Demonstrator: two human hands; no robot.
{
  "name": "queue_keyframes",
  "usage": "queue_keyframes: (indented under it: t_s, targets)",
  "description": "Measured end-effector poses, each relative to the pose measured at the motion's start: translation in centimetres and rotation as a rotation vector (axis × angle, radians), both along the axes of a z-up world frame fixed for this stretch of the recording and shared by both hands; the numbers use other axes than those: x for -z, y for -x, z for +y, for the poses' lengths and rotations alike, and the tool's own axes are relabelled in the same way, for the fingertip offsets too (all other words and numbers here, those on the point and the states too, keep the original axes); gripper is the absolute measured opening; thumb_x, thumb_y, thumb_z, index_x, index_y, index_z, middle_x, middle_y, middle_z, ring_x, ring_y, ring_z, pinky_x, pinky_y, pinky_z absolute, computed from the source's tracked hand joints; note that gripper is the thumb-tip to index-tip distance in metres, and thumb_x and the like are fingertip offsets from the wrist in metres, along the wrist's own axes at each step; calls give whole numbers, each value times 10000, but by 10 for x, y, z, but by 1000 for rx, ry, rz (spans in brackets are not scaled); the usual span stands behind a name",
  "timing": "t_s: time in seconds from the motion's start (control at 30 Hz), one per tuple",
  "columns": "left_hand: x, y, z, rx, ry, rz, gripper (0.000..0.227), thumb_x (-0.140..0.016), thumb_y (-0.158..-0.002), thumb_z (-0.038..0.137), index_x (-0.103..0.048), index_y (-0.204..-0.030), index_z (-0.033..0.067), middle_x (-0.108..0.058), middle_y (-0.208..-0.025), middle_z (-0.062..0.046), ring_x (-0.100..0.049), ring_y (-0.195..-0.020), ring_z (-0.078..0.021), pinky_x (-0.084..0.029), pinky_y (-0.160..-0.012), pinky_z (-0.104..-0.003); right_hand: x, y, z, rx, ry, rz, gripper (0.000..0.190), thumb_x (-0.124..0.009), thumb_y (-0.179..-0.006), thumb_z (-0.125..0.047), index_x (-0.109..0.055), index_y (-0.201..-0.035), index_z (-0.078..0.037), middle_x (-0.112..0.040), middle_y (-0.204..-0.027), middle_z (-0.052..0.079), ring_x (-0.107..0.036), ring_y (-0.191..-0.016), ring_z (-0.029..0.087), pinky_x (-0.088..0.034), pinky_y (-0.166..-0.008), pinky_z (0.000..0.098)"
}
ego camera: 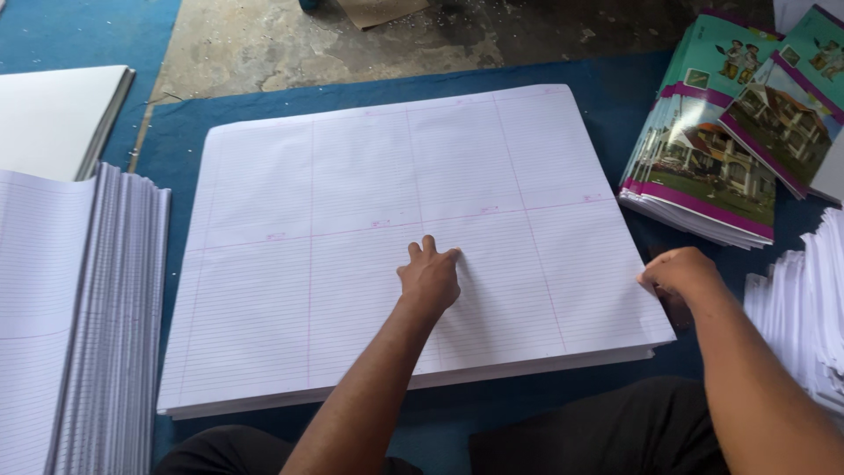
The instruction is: The person folds lined paper sheets in half and presses the crease with a small wooden tool. They repeat this process for multiple sheets, stacking the folded papers to the left.
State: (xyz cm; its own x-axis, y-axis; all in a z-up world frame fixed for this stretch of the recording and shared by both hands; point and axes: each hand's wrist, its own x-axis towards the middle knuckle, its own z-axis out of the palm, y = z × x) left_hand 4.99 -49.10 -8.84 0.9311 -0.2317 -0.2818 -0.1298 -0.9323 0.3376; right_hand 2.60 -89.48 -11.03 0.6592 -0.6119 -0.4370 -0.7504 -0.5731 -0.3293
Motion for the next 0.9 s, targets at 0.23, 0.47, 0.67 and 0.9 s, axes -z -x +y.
queue_keyframes:
  t_s: [0.23, 0.47, 0.67, 0.9]
  targets:
    - [3, 22, -39, 122, 21, -179, 392, -626, -856, 29, -701, -1211, 177, -508, -1317, -209, -495, -1238, -368, -512, -934, -530, 1, -7, 0, -33, 124, 58, 185, -883, -720, -133, -872, -899, -88, -816, -1000, 191, -780, -898, 300, -594, -806, 375]
    - [-3, 34, -87, 201, 49, -166, 260, -643, -845, 31, -722, -1081, 106, -545, -1224, -195, -517, -1183, -346, -501, -920, -535, -3, -2, 4, -24, 101, 8, 244, -849, -715, -113, -851, -956, -76, -799, -1030, 185, -761, -941, 296, -588, -836, 384]
    - [0, 32, -107, 227, 109, -142, 143, -670, -818, 49, -717, -953, 39, -540, -1185, -193, -530, -1125, -326, -525, -858, -471, 6, 3, -7, -8, -131, -116, 389, -782, -794, -185, -765, -1130, 8, -778, -1033, 282, -769, -912, 363, -595, -801, 447]
    - [12, 19, -137, 30, 669, 96, 504, -697, -855, 124, -599, -1323, -34, -560, -1280, -259, -625, -1066, -314, -557, -912, -401, -9, 32, -13, -50, -379, 92, 459, -685, -916, -343, -723, -1201, 15, -742, -927, 213, -670, -740, 289, -526, -621, 387]
